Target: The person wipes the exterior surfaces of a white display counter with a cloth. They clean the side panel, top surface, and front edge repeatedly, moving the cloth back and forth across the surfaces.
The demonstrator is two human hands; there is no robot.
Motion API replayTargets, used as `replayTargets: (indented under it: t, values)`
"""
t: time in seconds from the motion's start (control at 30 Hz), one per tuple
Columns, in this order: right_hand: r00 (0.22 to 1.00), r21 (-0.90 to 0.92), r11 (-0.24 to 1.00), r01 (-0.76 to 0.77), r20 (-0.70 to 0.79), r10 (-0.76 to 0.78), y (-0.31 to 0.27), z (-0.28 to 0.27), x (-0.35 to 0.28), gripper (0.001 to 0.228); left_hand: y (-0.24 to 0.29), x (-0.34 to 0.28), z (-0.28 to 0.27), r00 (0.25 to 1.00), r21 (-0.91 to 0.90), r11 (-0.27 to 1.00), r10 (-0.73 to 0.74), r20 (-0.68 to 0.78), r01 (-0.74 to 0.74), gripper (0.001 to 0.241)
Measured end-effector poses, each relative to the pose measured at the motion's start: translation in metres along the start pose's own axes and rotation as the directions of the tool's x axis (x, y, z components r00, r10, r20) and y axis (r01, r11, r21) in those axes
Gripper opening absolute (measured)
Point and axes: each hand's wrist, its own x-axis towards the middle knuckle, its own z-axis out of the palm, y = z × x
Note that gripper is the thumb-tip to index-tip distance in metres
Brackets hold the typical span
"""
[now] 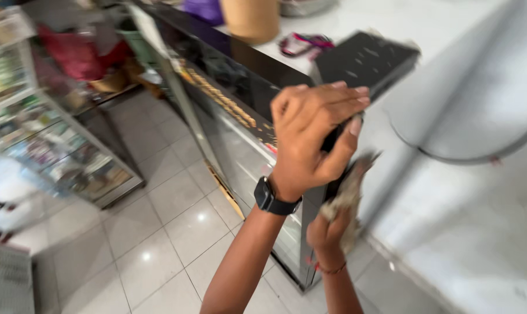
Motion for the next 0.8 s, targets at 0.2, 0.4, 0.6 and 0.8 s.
replayTargets:
  t: [0.2,0.4,0.6,0.8]
  values:
    - [0.916,-0.166,0.930,-0.329,0.184,0.357,0.081,-0.007,-0.186,0.038,-0.017,-0.006,0.010,0.999,-0.036,0.999,0.012,-0.041,-0.013,0.018]
    - [0.869,-0.089,0.882,-0.462,0.152,0.471,0.052,-0.018,-0.173,0.043,-0.014,0.003,0.013,0.995,-0.101,0.994,0.020,-0.096,-0.030,0.020]
    - [0.983,-0.121,0.988,-0.096,0.146,0.113,-0.021,-0.033,-0.028,0.035,-0.014,-0.012,0.012,0.998,-0.112,0.994,-0.001,-0.069,-0.007,0.017]
    - [0.971,-0.010,0.997,0.079,0.227,-0.074,-0.012,-0.026,0.097,0.043,-0.019,0.004,-0.010,0.997,-0.157,0.987,0.053,0.060,-0.043,0.023]
